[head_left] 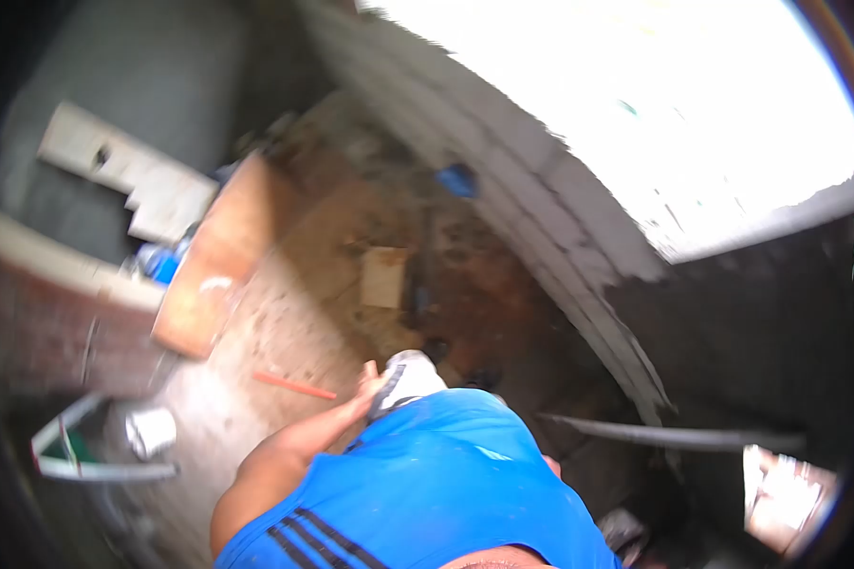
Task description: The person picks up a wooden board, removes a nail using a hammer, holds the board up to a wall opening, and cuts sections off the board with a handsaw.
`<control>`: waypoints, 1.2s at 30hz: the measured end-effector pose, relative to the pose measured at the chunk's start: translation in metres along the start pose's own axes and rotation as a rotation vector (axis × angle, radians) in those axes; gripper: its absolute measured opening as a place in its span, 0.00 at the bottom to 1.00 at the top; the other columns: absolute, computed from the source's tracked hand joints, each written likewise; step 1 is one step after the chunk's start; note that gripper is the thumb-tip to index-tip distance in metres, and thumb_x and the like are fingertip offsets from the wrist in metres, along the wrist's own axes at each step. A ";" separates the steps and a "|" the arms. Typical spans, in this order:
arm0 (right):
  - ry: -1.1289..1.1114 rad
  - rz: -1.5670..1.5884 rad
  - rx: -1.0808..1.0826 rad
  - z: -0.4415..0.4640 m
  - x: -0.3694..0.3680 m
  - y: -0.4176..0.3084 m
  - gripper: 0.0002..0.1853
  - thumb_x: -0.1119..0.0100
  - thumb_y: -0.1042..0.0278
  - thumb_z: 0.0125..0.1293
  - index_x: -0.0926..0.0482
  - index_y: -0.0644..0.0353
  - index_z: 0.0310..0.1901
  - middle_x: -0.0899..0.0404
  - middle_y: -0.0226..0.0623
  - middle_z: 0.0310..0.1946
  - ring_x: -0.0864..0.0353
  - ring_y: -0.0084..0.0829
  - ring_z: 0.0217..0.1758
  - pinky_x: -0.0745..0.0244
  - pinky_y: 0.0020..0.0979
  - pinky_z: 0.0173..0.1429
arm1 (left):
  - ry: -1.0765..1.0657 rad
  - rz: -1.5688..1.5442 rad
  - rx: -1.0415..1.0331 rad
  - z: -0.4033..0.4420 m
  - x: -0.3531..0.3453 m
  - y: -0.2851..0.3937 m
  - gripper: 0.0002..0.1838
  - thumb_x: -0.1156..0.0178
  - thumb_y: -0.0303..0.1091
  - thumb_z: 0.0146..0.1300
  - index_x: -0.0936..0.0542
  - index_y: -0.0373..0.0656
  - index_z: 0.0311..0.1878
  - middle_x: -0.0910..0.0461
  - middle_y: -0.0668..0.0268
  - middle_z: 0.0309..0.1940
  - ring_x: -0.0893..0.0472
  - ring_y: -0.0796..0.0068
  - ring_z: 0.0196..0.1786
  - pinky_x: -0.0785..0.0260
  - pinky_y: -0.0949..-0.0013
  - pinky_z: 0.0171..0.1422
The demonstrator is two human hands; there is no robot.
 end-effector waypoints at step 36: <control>-0.108 -0.170 -0.053 0.066 -0.053 -0.050 0.09 0.47 0.61 0.73 0.22 0.53 0.48 0.20 0.26 0.31 0.22 0.21 0.27 0.32 0.27 0.24 | -0.019 -0.482 0.102 -0.076 0.005 -0.284 0.22 0.48 0.51 0.67 0.16 0.43 0.47 0.14 0.53 0.48 0.17 0.58 0.51 0.27 0.55 0.57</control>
Point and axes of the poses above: each hand's wrist, its own z-axis towards the middle knuckle, its own x-axis out of the back of the hand, y = z × x, the point moved 10 cm from there along z, towards the middle knuckle
